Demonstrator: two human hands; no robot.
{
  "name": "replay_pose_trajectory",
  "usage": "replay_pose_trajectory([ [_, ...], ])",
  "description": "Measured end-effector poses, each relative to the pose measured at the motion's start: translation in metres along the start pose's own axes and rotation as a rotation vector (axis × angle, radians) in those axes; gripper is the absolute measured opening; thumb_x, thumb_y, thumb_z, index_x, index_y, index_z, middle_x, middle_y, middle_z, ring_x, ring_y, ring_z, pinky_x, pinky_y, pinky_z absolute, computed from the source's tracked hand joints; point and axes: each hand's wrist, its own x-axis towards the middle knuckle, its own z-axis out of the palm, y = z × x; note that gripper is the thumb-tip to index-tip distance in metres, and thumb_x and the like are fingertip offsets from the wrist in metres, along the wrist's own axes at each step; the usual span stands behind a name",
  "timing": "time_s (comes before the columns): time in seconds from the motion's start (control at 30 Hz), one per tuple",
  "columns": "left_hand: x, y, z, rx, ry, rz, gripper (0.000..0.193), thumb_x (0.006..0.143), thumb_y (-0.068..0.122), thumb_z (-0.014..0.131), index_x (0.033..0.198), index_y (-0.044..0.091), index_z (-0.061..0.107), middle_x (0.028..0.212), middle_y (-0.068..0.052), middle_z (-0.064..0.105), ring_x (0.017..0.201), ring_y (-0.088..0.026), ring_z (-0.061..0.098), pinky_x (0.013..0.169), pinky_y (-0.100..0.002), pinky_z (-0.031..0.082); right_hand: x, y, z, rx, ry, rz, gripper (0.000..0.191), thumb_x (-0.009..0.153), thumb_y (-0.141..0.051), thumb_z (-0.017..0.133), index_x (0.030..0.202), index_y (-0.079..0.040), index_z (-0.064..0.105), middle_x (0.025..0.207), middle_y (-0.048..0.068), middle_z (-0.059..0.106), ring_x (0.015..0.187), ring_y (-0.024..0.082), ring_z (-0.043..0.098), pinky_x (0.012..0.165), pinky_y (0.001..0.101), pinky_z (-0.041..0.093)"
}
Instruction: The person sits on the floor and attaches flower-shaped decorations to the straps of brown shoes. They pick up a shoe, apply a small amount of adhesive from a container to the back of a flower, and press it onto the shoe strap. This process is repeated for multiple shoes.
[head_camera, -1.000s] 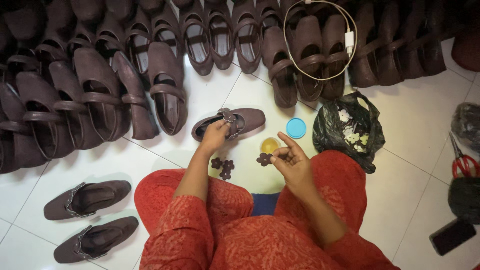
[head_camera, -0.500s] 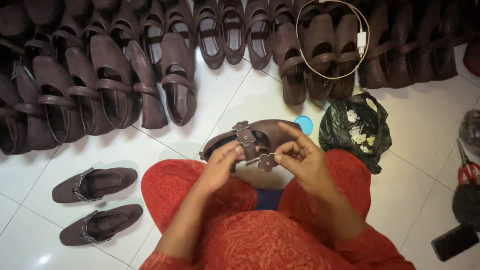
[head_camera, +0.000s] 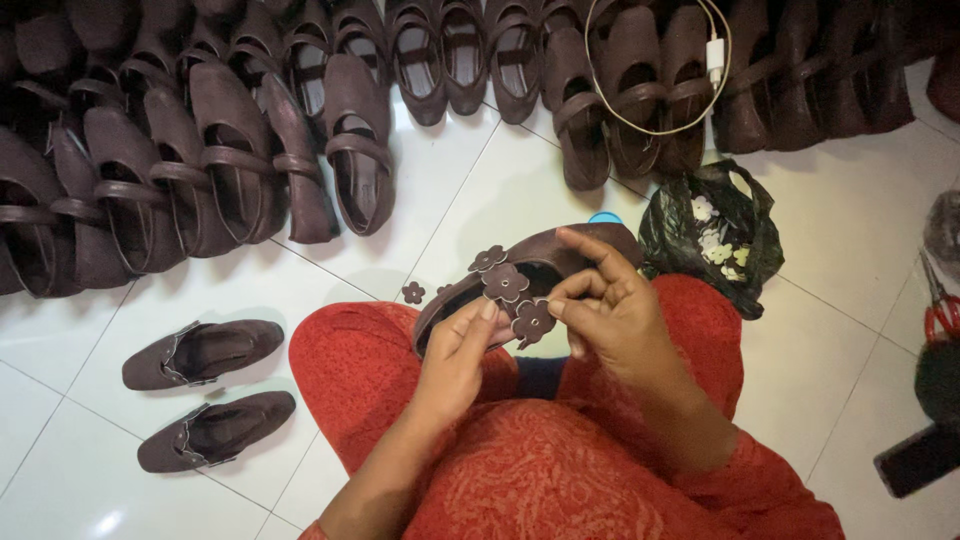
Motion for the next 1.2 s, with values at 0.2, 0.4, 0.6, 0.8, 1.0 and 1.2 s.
replay_pose_trajectory([
  [0.2, -0.004, -0.007, 0.003, -0.039, 0.030, -0.002, 0.036, 0.109, 0.029, 0.047, 0.108, 0.000, 0.068, 0.103, -0.003, 0.068, 0.097, -0.012, 0.066, 0.091, -0.032, 0.056, -0.008, 0.002, 0.006, -0.025, 0.017, -0.088, 0.070, 0.088, 0.006, 0.067, 0.153, -0.002, 0.042, 0.089, 0.007, 0.070, 0.053, 0.004, 0.056, 0.045, 0.0188, 0.046],
  [0.4, -0.005, -0.003, 0.007, -0.054, 0.026, -0.006, 0.036, 0.113, 0.028, 0.049, 0.108, -0.003, 0.067, 0.102, -0.003, 0.065, 0.096, -0.012, 0.065, 0.092, -0.033, 0.057, -0.010, 0.005, 0.006, -0.051, 0.025, -0.084, 0.069, 0.089, 0.006, 0.067, 0.153, -0.002, 0.042, 0.089, 0.007, 0.069, 0.054, 0.003, 0.057, 0.045, 0.0187, 0.047],
  [0.6, -0.008, 0.007, 0.013, -0.043, 0.015, -0.043, 0.038, 0.106, 0.029, 0.048, 0.122, 0.000, 0.068, 0.110, -0.002, 0.073, 0.099, -0.008, 0.068, 0.092, -0.028, 0.055, -0.011, 0.009, 0.007, -0.046, 0.045, -0.091, 0.067, 0.090, 0.005, 0.067, 0.152, -0.001, 0.043, 0.088, 0.007, 0.069, 0.054, 0.003, 0.057, 0.045, 0.0187, 0.048],
  [0.8, -0.014, 0.014, 0.023, -0.017, 0.021, 0.035, 0.022, 0.105, 0.008, 0.067, 0.123, -0.005, 0.071, 0.105, -0.005, 0.071, 0.091, -0.007, 0.060, 0.077, -0.024, 0.049, -0.014, 0.013, 0.008, -0.049, 0.063, -0.109, 0.069, 0.089, 0.006, 0.066, 0.153, -0.001, 0.041, 0.089, 0.007, 0.069, 0.055, 0.003, 0.057, 0.046, 0.0185, 0.049],
  [1.0, -0.014, 0.025, 0.032, -0.088, 0.038, 0.000, 0.026, 0.096, 0.002, 0.068, 0.122, -0.002, 0.069, 0.110, -0.003, 0.075, 0.094, -0.004, 0.066, 0.078, -0.020, 0.053, -0.015, 0.016, 0.009, -0.043, 0.074, -0.097, 0.070, 0.089, 0.006, 0.066, 0.153, -0.003, 0.040, 0.091, 0.007, 0.068, 0.056, 0.004, 0.058, 0.046, 0.0186, 0.049],
  [1.2, -0.013, 0.027, 0.032, -0.022, 0.071, -0.014, 0.024, 0.096, 0.001, 0.071, 0.120, -0.002, 0.071, 0.105, -0.004, 0.076, 0.084, -0.003, 0.062, 0.067, -0.018, 0.047, -0.016, 0.018, 0.009, -0.044, 0.055, -0.114, 0.069, 0.090, 0.005, 0.066, 0.154, -0.003, 0.039, 0.092, 0.008, 0.069, 0.057, 0.004, 0.059, 0.047, 0.0182, 0.049],
])
